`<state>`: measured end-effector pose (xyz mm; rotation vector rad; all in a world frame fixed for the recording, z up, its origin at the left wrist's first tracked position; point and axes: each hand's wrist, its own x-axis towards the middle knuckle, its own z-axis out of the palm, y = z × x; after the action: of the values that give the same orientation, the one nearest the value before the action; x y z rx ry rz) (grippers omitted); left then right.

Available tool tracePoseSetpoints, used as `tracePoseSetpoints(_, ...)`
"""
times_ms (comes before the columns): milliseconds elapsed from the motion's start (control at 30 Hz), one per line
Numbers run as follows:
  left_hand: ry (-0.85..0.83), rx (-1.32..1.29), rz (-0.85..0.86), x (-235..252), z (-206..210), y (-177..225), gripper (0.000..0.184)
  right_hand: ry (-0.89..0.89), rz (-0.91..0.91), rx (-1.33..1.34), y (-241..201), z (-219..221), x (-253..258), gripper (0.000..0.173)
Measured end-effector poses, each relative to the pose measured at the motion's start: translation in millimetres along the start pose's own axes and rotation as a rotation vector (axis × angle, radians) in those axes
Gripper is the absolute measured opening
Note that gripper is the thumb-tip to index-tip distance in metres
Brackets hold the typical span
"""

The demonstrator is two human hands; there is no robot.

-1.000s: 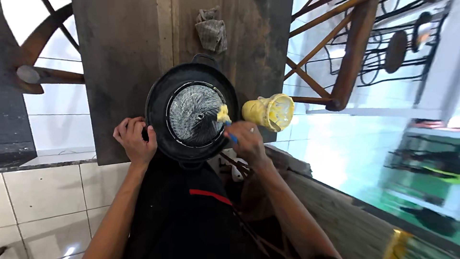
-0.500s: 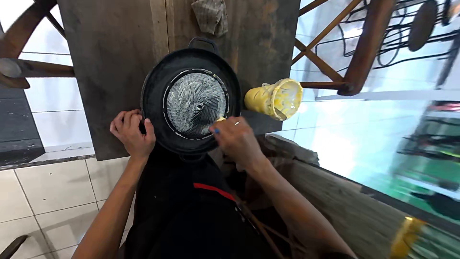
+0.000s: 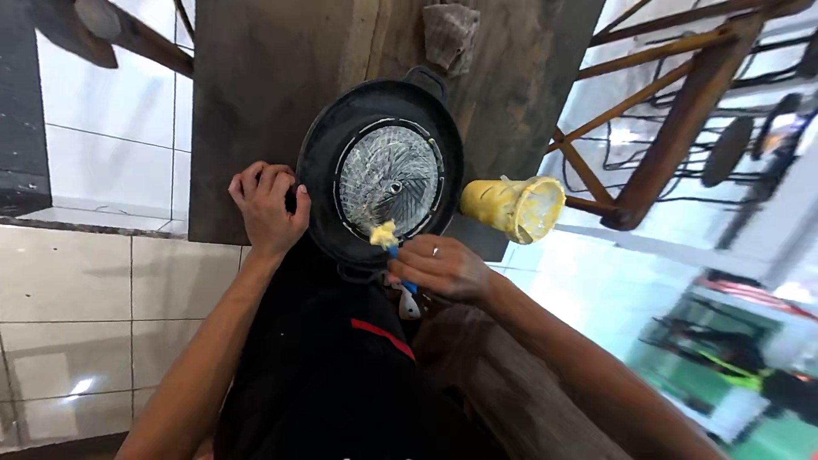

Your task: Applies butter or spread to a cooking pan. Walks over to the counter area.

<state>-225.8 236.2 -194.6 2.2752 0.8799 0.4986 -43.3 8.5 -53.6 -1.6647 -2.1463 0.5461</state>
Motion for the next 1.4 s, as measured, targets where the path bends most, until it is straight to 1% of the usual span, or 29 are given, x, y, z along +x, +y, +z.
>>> tracePoseSetpoints(33, -0.003, 0.0, -0.006, -0.2, -0.3, -0.8, 0.033, -0.078, -0.036, 0.005, -1.4, -3.1, 5.6, 0.019)
tracePoseSetpoints(67, -0.012, 0.0, -0.006, -0.8, -0.6, -1.4, 0.033, -0.129, -0.023, 0.024, -2.3, -4.2, 14.2, 0.02)
tracePoseSetpoints(133, -0.029, -0.005, 0.0, -1.6, -0.3, -1.0, 0.035, -0.123, 0.128, 0.106, 4.7, -3.9, 35.1, 0.024)
tracePoseSetpoints(233, -0.011, -0.014, 0.003, -0.3, -0.4, -0.5, 0.034, 0.086, 0.408, 0.252, 27.9, -1.9, 67.8, 0.019)
tracePoseSetpoints(300, 0.001, -0.013, -0.009, 0.7, -1.2, -1.8, 0.032, 0.264, 0.567, 0.33, 35.7, 2.4, 76.7, 0.017)
tracePoseSetpoints(400, -0.008, -0.026, -0.015, -1.9, -1.1, -3.7, 0.032, 0.483, 0.771, 0.44, 25.5, 16.4, 54.7, 0.018)
tracePoseSetpoints(500, -0.009, -0.025, -0.016, -0.4, -0.6, -2.8, 0.033, 0.586, 0.958, 0.466, 2.0, 32.6, 15.0, 0.021)
tracePoseSetpoints(600, 0.001, -0.027, -0.015, 0.6, -0.4, -2.9, 0.031, 0.721, 1.092, 0.51, -11.9, 42.9, -16.1, 0.017)
tracePoseSetpoints(667, -0.007, -0.029, -0.014, 0.2, -1.0, -2.4, 0.03, 0.827, 1.161, 0.433, -14.9, 40.6, -26.5, 0.016)
tracePoseSetpoints(700, -0.011, -0.028, -0.013, 0.8, -1.2, -2.5, 0.03, 0.857, 1.182, 0.298, -14.8, 39.2, -26.9, 0.016)
tracePoseSetpoints(733, -0.013, -0.029, -0.011, 1.6, -1.2, -2.8, 0.029, 0.859, 1.17, 0.106, -15.2, 39.5, -25.7, 0.017)
tracePoseSetpoints(767, -0.01, -0.029, -0.007, 1.5, -1.0, -2.7, 0.029, 0.817, 1.105, -0.111, -18.0, 42.4, -24.7, 0.017)
tracePoseSetpoints(800, -0.009, -0.033, -0.005, 0.9, -0.9, -2.5, 0.029, 0.729, 0.985, -0.287, -23.8, 47.3, -23.6, 0.017)
tracePoseSetpoints(833, -0.009, -0.034, -0.002, 0.7, -1.0, -2.5, 0.03, 0.625, 0.84, -0.383, -31.1, 53.1, -20.3, 0.016)
tracePoseSetpoints(867, -0.007, -0.034, 0.003, 1.1, -1.0, -2.9, 0.03, 0.542, 0.702, -0.372, -38.5, 57.2, -13.3, 0.016)
tracePoseSetpoints(900, -0.006, -0.029, 0.011, 2.0, -1.3, -3.1, 0.03, 0.495, 0.612, -0.309, -43.6, 58.2, -3.7, 0.017)
tracePoseSetpoints(933, -0.005, -0.022, 0.017, 2.5, -1.4, -3.4, 0.03, 0.48, 0.584, -0.201, -44.6, 55.2, 4.8, 0.018)
tracePoseSetpoints(967, -0.009, -0.016, 0.02, 2.4, -1.4, -3.8, 0.03, 0.487, 0.621, -0.079, -40.7, 49.3, 9.8, 0.019)
tracePoseSetpoints(1033, -0.018, -0.009, 0.019, 1.8, -1.0, -4.7, 0.031, 0.591, 0.802, 0.076, -22.8, 36.7, 10.6, 0.02)
tracePoseSetpoints(1067, -0.023, -0.01, 0.016, 1.2, -1.1, -4.5, 0.032, 0.673, 0.91, 0.06, -13.0, 32.6, 9.5, 0.02)
tracePoseSetpoints(1100, -0.027, -0.009, 0.013, 1.4, -1.7, -3.7, 0.032, 0.74, 1.005, -0.023, -4.4, 30.2, 9.6, 0.02)
tracePoseSetpoints(1133, -0.025, -0.008, 0.011, 1.6, -1.6, -3.3, 0.033, 0.77, 1.041, -0.164, 0.8, 30.0, 11.9, 0.019)
tracePoseSetpoints(1167, -0.018, -0.007, 0.01, 1.2, -1.3, -3.3, 0.033, 0.729, 0.995, -0.312, -0.4, 32.1, 15.5, 0.018)
tracePoseSetpoints(1200, -0.011, -0.003, 0.012, 1.3, -1.1, -4.0, 0.033, 0.652, 0.884, -0.399, -6.5, 36.8, 19.8, 0.016)
tracePoseSetpoints(1233, -0.008, -0.002, 0.016, 1.6, -0.7, -4.9, 0.034, 0.581, 0.749, -0.394, -14.8, 41.8, 24.8, 0.015)
tracePoseSetpoints(1267, -0.015, -0.004, 0.019, 1.0, -0.9, -5.2, 0.035, 0.526, 0.635, -0.312, -22.4, 43.5, 29.8, 0.014)
tracePoseSetpoints(1300, -0.018, -0.007, 0.021, 0.9, -0.9, -5.3, 0.035, 0.493, 0.582, -0.181, -25.2, 40.7, 33.9, 0.015)
tracePoseSetpoints(1333, -0.016, -0.007, 0.022, 1.6, -1.1, -5.1, 0.035, 0.482, 0.61, -0.044, -22.2, 35.1, 35.1, 0.016)
tracePoseSetpoints(1400, -0.013, -0.004, 0.021, 0.8, -1.7, -4.1, 0.034, 0.552, 0.843, 0.083, -8.0, 22.9, 28.2, 0.017)
